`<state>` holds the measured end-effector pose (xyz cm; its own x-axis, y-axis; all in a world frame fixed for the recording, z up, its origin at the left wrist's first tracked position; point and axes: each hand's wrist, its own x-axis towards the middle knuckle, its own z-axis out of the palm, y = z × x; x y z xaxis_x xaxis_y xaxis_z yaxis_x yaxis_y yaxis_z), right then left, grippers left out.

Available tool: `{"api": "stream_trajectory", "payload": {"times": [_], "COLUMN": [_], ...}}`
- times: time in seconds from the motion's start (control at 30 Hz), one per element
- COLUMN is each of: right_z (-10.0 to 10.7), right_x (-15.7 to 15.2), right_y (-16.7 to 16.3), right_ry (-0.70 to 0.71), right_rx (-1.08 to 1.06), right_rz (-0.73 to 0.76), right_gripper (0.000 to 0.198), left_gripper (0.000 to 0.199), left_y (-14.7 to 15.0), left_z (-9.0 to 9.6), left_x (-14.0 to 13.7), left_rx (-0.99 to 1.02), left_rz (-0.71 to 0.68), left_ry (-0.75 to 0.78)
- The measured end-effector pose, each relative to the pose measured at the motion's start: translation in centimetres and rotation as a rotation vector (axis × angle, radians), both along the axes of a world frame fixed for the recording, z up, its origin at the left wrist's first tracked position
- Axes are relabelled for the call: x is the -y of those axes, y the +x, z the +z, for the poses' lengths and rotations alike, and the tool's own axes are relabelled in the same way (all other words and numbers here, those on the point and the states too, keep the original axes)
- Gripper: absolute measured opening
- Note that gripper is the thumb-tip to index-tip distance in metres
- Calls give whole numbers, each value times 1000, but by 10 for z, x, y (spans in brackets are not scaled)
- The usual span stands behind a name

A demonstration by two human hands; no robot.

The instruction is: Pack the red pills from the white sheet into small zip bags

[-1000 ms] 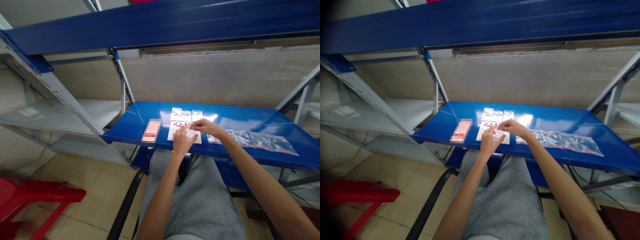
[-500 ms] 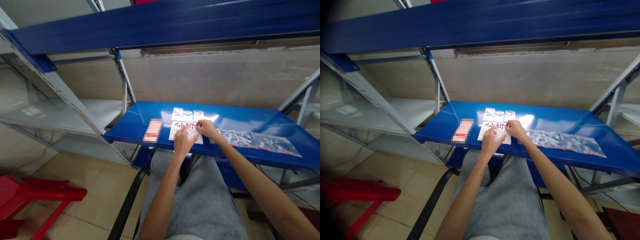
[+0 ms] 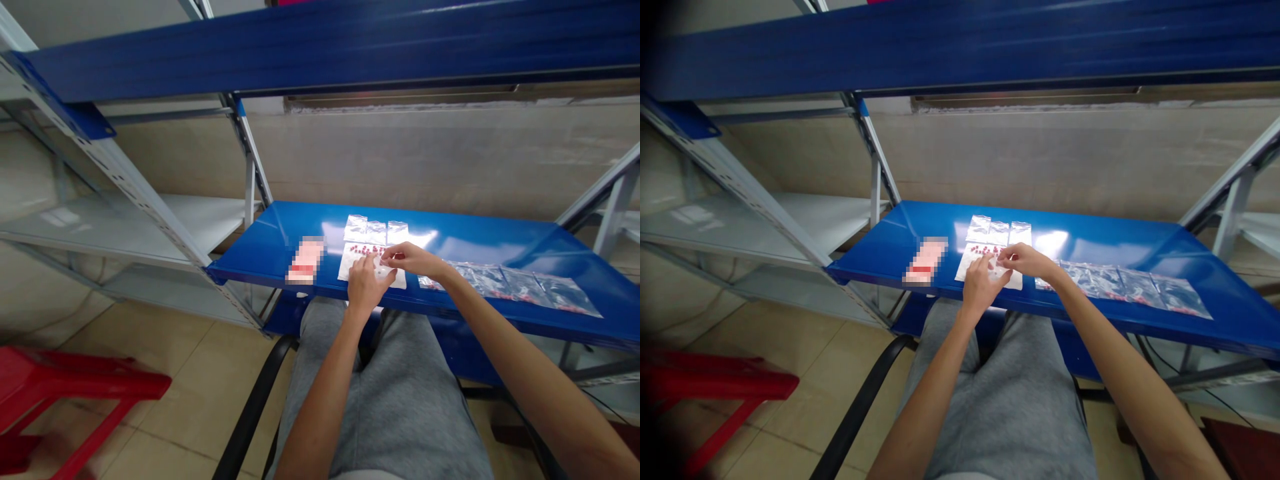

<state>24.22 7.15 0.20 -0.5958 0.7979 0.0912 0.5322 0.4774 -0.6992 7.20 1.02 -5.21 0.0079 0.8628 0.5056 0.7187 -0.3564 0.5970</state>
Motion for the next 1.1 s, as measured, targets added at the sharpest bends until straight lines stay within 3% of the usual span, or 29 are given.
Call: {"api": "stream_trajectory", "payload": {"times": [0.2, 0.27, 0.63, 0.8, 0.93, 1.03, 1.1], "right_z": [-17, -25, -43, -31, -14, -5, -3], "right_x": [-18, -22, -25, -15, 0, 4, 0], "right_y": [8, 8, 0, 1, -2, -4, -4], "right_ry": [250, 287, 347, 196, 7, 0, 56], "right_rx": [168, 213, 280, 60, -79, -3, 44], "right_rz": [-419, -462, -467, -419, -142, -48, -122], "right_gripper": [14, 13, 17, 19, 27, 31, 28], "left_gripper": [48, 49, 48, 49, 47, 47, 46], "left_y": [0, 0, -1, -1, -1, -1, -1], "left_z": [-1, -2, -1, -1, -1, -2, -1], "left_x": [-1, -1, -1, 0, -1, -1, 0], "left_rx": [-4, -11, -15, -20, -16, -14, -10], "left_rz": [20, 30, 27, 23, 16, 10, 13], "left_ry": [-3, -2, 2, 6, 4, 5, 1]}}
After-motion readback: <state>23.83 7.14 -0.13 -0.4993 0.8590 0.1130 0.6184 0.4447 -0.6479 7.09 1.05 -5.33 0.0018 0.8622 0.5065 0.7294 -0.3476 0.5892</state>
